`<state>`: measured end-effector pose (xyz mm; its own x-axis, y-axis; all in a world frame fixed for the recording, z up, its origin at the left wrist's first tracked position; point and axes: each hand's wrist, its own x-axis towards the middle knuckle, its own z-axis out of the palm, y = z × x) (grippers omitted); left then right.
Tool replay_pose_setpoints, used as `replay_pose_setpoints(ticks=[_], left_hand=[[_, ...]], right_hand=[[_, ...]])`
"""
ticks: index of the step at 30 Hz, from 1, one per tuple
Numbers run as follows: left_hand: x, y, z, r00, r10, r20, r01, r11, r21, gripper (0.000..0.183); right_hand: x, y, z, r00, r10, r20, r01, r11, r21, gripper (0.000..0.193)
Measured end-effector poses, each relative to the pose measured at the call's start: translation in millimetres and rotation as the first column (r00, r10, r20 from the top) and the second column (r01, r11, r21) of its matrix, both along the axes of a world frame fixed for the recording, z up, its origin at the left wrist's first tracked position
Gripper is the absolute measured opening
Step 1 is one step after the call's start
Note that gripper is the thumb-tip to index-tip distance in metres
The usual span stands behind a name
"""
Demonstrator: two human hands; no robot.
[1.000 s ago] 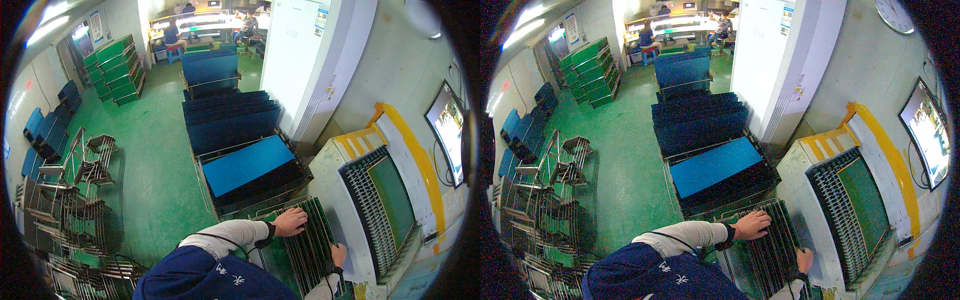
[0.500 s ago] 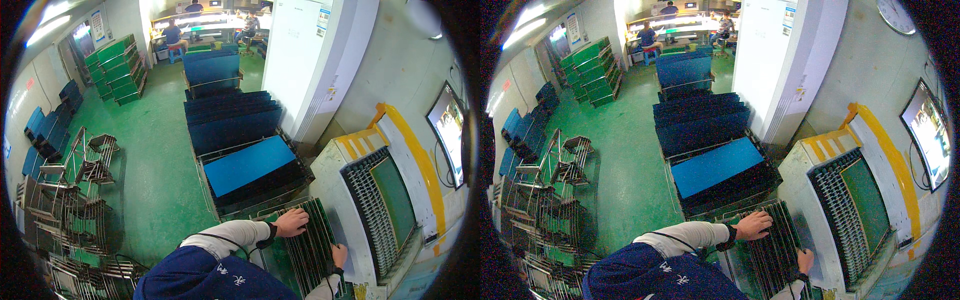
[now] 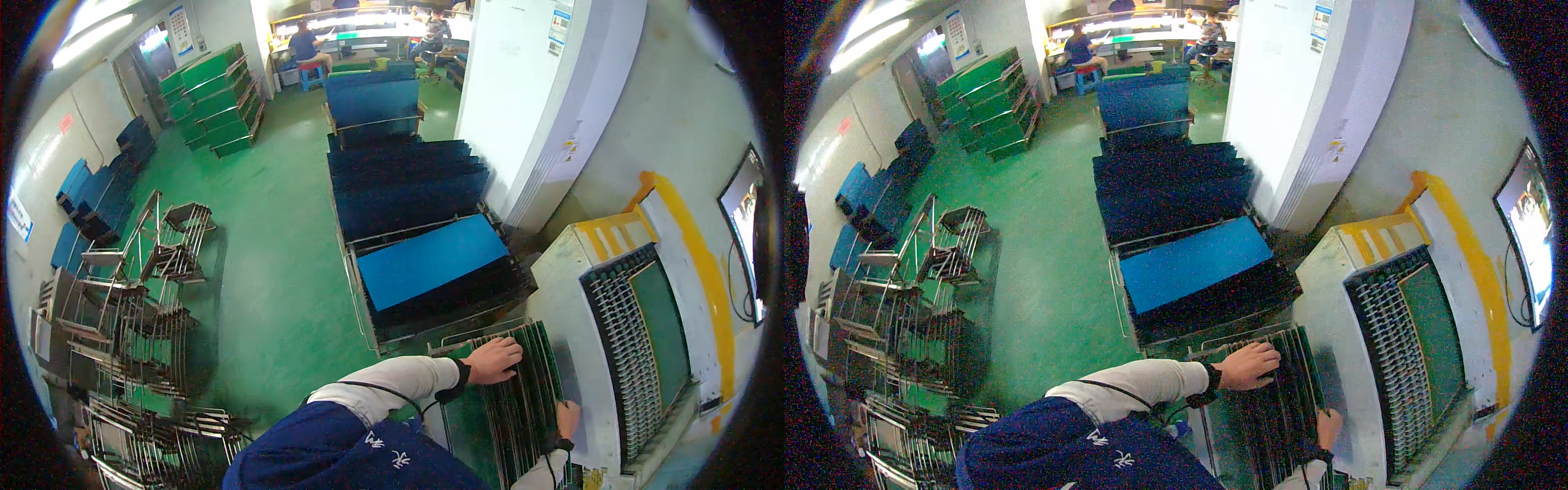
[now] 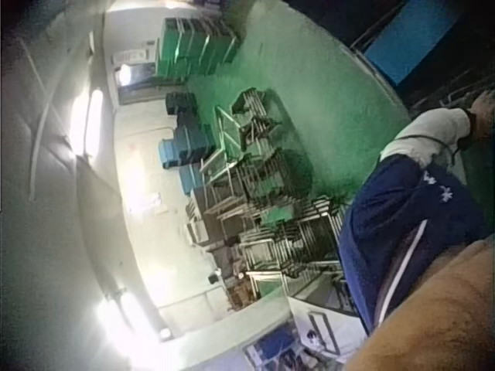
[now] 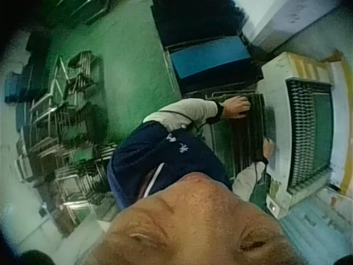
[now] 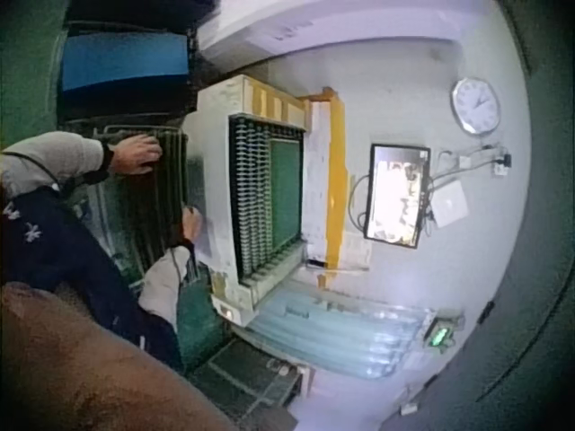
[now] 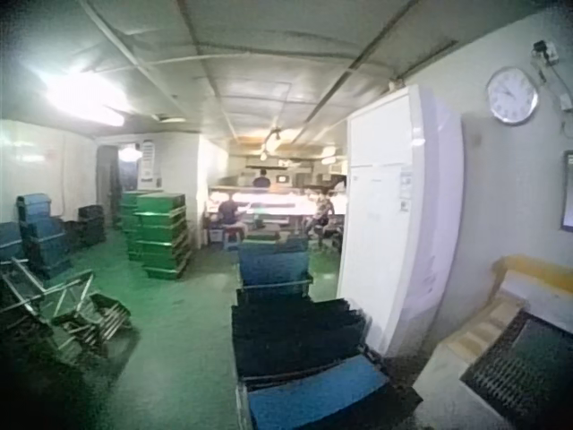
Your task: Loading and unloading green and blue boards from a processing machine and organizing them in a rack.
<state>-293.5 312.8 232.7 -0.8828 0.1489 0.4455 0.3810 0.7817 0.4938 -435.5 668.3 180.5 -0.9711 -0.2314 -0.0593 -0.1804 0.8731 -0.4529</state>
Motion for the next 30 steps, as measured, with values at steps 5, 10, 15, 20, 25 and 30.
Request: replay_pose_setpoints(ticks=[5,10,15,20,25,30], left_hand=[[5.8,3.4,-5.2,0.998,0.024,-0.058,-0.024,1.0,0.013,0.038],[10.6,4.0,-3.6,0.997,0.017,-0.076,-0.017,1.0,0.005,0.038],[14.0,-2.1,-0.5,1.0,0.017,-0.007,-0.017,1.0,-0.017,0.035],[4.6,6.8,3.4,0.997,0.017,-0.078,-0.021,0.999,-0.046,0.033],[-7.7,7.1,-6.0,0.997,-0.013,-0.081,0.011,1.0,-0.023,0.03],[-2.0,-7.9,3.8,0.999,0.044,-0.008,-0.044,0.997,-0.066,0.036]], right_hand=[[3.1,4.6,-10.9,0.998,0.062,0.015,-0.061,0.997,-0.043,0.027],[4.2,16.1,-10.0,0.973,0.131,-0.188,-0.105,0.984,0.143,0.03],[4.4,13.9,39.5,0.928,0.114,-0.355,-0.054,0.983,0.175,0.035],[34.0,21.8,141.9,0.878,0.1,-0.468,-0.061,0.993,0.098,0.032],[32.6,76.9,197.8,0.846,-0.041,-0.532,0.033,0.999,-0.025,0.036],[55.2,65.4,271.9,0.73,-0.507,-0.459,0.129,0.761,-0.636,0.021]])
